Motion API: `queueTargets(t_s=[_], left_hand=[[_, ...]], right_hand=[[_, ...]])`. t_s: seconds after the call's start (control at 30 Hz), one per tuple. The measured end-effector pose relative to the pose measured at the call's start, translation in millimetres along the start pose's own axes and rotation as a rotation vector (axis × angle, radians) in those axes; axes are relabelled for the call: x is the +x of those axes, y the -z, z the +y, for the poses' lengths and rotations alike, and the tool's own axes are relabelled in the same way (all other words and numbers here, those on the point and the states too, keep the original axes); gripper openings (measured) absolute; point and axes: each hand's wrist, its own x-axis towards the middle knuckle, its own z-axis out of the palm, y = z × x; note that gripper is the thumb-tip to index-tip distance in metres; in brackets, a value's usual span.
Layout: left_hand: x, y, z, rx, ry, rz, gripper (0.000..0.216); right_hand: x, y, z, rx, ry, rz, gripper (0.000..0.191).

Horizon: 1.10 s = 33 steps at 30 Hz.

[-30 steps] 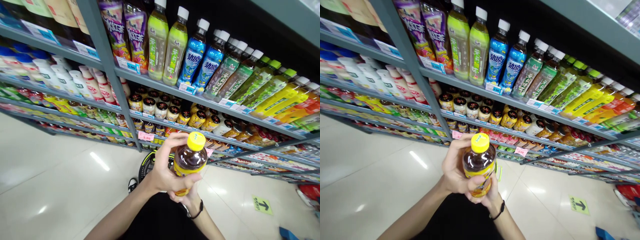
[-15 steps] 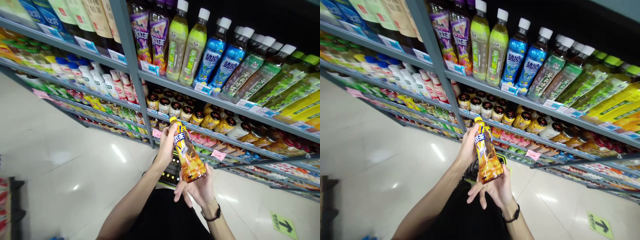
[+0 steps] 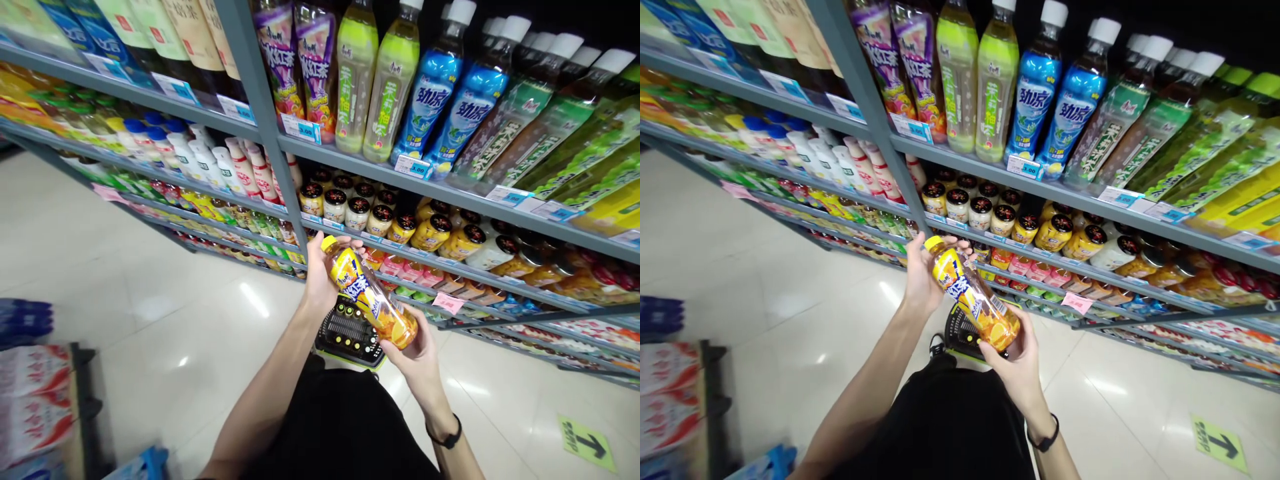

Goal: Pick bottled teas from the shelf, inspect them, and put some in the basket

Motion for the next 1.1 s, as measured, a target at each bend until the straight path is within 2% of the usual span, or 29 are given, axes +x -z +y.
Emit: queueTargets(t_s=[0.17, 0.27, 0.4, 0.5, 0.57, 0.7, 0.77, 0.87, 0.93, 1.0, 1.1], left_hand=[[-0.6, 7.1, -4.7, -0.028, 0.067, -0.059, 0.053], [-1.1, 7.7, -7.0, -0.055, 0.100, -0.113, 0.050], [-4.6, 4.4, -7.2, -0.035, 0.103, -0.181, 0.048], [-10.2, 1.1, -4.0, 0.006, 0.102, -0.230, 0.051], [-14.7, -0.4, -1.2, 0.016, 0.104, -0.255, 0.052], [-20.5, 1.7, 2.2, -0.021, 0.083, -0.357, 0.046], [-20.0, 6.6, 3.0, 0.017, 0.056, -0.466, 0.036], [-15.3, 19.4, 3.6, 0.249, 0.128, -0.596, 0.031], [-11.6, 31.5, 1.0, 0.438, 0.257, -0.565, 0.042], [-9.0, 46.5, -7.7, 0.575, 0.381, -0.446, 0.056], [-8.1, 73.9, -35.3, 0.647, 0.465, -0.233, 0.063]], right_hand=[[4.0, 22.8, 2.4, -0.472, 0.408, -0.048, 0.066], [5.9, 32.6, 2.6, -0.716, 0.639, -0.022, 0.068], [7.6, 42.1, 7.8, -0.845, 0.836, -0.024, 0.076], [6.4, 46.3, 14.8, -0.798, 0.925, -0.031, 0.085], [3.5, 46.0, 17.6, -0.626, 0.808, 0.018, 0.087], [-2.0, 40.3, 10.3, -0.120, 0.181, 0.128, 0.069], [-1.1, 38.1, 2.4, 0.075, -0.073, 0.096, 0.059], [5.2, 40.9, -1.6, 0.307, -0.392, -0.025, 0.067], [10.5, 48.3, 8.5, 0.439, -0.577, -0.106, 0.074], [15.3, 58.5, 30.2, 0.534, -0.764, -0.152, 0.079], [19.4, 72.2, 76.4, 0.594, -0.971, -0.104, 0.087]])
